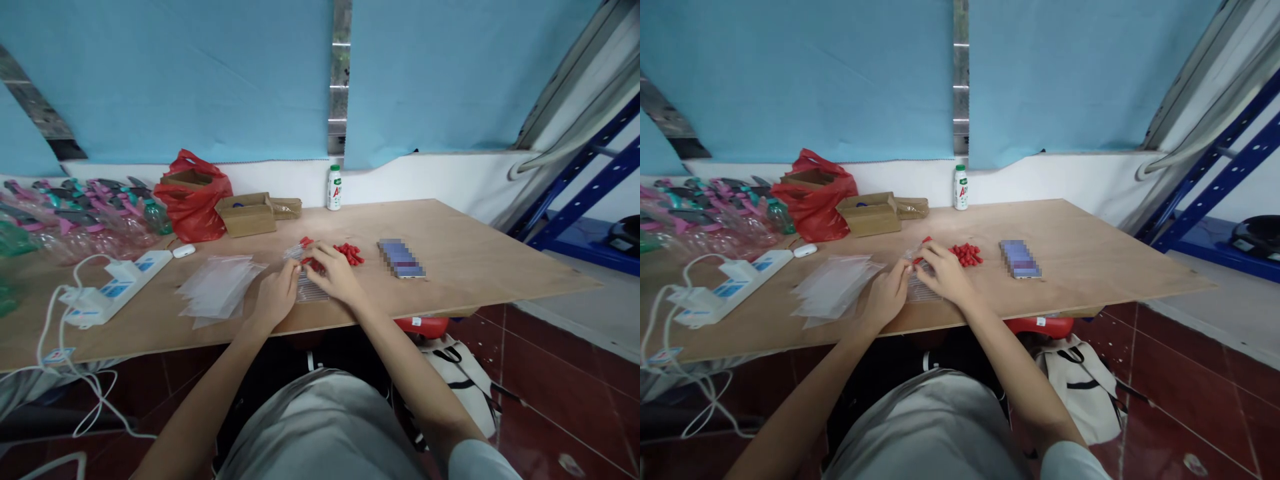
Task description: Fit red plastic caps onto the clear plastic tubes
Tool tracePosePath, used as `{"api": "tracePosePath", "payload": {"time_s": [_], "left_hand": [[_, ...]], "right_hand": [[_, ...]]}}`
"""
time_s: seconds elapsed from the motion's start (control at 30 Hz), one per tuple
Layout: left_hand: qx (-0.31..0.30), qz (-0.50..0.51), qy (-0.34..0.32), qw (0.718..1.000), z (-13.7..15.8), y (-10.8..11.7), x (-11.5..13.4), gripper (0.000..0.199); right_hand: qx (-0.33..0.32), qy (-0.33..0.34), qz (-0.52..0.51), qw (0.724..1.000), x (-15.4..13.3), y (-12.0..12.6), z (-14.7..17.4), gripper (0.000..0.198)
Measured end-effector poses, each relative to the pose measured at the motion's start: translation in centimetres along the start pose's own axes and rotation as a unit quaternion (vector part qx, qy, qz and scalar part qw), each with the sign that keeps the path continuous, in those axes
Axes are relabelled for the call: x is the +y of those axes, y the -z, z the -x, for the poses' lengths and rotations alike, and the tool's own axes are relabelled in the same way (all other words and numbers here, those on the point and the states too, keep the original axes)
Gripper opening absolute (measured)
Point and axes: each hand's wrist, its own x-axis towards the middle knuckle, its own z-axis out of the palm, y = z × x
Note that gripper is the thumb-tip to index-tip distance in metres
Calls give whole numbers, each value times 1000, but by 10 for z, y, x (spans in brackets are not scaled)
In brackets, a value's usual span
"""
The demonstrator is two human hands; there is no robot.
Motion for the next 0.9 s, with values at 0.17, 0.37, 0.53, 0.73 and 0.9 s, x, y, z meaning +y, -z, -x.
{"api": "tracePosePath", "payload": {"time_s": [0.17, 0.37, 0.53, 0.73, 0.9], "left_hand": [[-11, -29, -6, 1000, 0, -1, -1, 39], [-15, -50, -22, 998, 1, -1, -3, 37], [-23, -56, -26, 998, 0, 0, -2, 35], [-35, -75, -17, 996, -1, -2, -1, 36], [-42, -80, -15, 996, -2, -2, 2, 39]], "right_hand": [[-5, 20, 34, 999, 4, -1, 1, 10], [-3, -7, 58, 998, 5, -4, 3, 16], [-12, -14, 70, 997, 3, -6, 4, 23], [-27, -20, 68, 997, 0, -8, 5, 20], [-39, -15, 53, 998, 0, -8, 5, 21]]}}
